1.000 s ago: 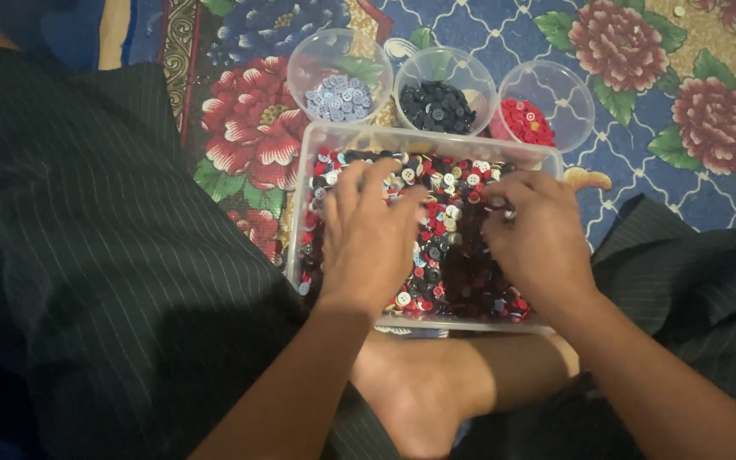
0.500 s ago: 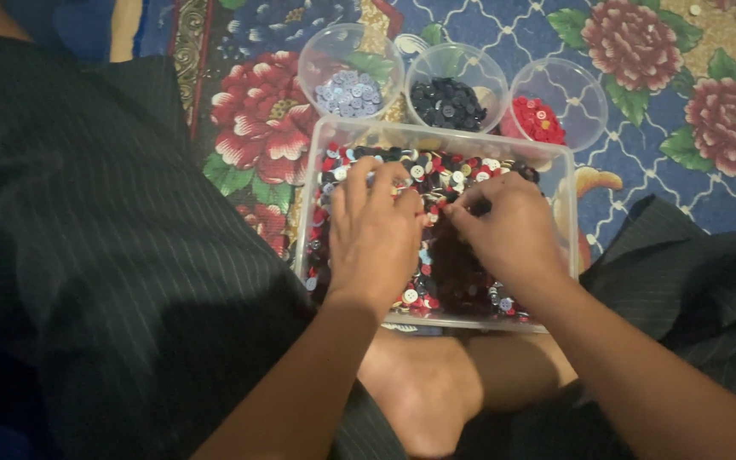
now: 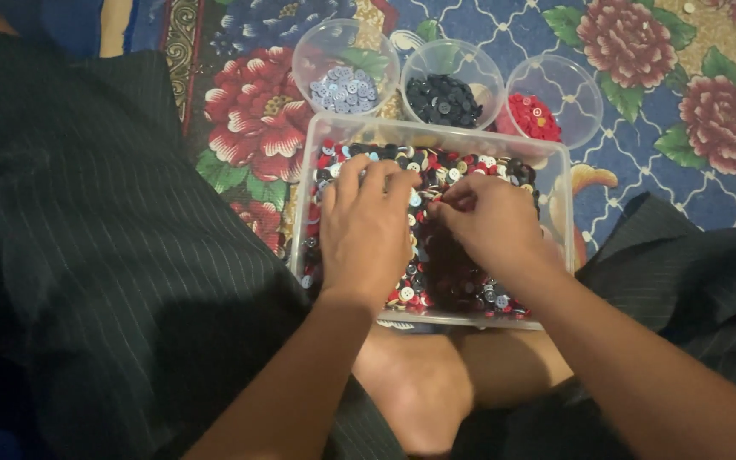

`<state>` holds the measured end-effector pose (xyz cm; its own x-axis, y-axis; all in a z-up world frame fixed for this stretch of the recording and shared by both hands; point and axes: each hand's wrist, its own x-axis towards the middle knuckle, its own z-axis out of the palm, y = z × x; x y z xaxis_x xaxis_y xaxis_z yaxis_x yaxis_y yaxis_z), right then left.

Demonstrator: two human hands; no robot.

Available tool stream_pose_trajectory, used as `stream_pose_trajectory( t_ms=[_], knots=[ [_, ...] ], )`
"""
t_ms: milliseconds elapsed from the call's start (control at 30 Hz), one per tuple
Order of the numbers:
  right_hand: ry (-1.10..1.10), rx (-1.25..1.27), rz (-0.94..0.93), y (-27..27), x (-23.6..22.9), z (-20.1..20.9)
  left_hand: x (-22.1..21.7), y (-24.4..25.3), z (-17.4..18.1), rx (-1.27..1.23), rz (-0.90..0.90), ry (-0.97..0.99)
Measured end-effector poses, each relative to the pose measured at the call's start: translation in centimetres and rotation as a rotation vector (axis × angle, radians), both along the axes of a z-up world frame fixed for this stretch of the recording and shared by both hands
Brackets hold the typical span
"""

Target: Sorting various colored buttons from a large container into smaller separate containers by color.

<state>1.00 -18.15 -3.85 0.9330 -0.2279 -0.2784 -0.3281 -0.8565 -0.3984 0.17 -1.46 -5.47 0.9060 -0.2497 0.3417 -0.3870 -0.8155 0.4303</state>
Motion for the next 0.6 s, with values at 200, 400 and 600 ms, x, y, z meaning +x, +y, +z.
stream_pose_trajectory(
  t_ms=[200,400,600],
  knots=[
    [0.057,0.016,-0.075,0.4,0.2,0.3,0.0,-0.1,-0.2,-0.002,-0.069,0.018],
    [0.042,0.202,-0.272,-1.6,-0.2,1.5,0.1,-0.4,-0.2,0.03,-0.084,0.057],
    [0.078,0.311,-0.247,-1.4,0.1,0.9,0.1,-0.3,0.3,0.003,-0.014,-0.001]
  ],
)
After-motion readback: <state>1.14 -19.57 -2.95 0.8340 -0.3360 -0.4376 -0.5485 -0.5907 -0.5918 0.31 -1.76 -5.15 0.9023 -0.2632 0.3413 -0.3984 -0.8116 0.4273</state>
